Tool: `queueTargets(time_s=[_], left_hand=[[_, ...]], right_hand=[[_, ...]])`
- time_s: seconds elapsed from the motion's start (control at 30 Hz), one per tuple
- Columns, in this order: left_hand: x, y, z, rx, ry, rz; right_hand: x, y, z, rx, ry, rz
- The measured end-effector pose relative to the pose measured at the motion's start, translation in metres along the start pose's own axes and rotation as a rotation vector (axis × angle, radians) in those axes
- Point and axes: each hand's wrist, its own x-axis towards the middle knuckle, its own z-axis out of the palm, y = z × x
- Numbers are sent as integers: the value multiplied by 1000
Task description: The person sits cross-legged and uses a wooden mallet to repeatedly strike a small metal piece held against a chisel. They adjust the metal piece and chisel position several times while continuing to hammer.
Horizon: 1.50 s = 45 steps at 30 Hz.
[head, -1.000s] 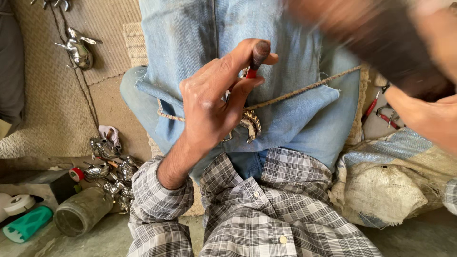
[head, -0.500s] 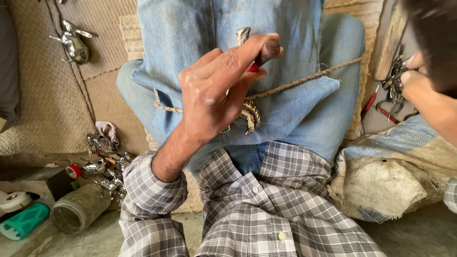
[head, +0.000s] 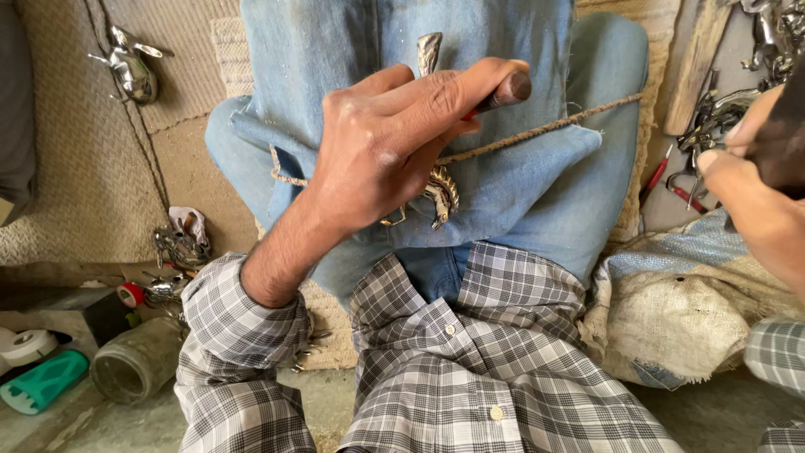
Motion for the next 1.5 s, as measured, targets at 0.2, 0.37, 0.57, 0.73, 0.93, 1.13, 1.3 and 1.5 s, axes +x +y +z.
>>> queueTargets(time_s=[0.2, 0.37, 0.57, 0.73, 0.93, 1.13, 1.3, 1.5], left_hand=[[6, -7, -1, 50, -125, 15], [15, -9, -4, -43, -166, 78], [20, -16, -5, 10, -278, 153], [16, -21, -5, -64, -259, 233], [18, -22, 1, 32, -320, 202], [26, -23, 1, -55, -362, 227], [31, -20, 0, 6, -396, 253], [37, -20, -6, -42, -442, 316]], right_hand=[[4, -51, -7, 95, 85, -403], [1, -61, 4, 17, 181, -468], [-19, -34, 49, 102, 269, -441], [-43, -21, 69, 433, 322, -329], [-30, -24, 64, -244, 358, -500], [-43, -31, 83, 76, 399, -427], [-46, -26, 83, 111, 425, -418], [-48, -32, 81, 158, 377, -280]])
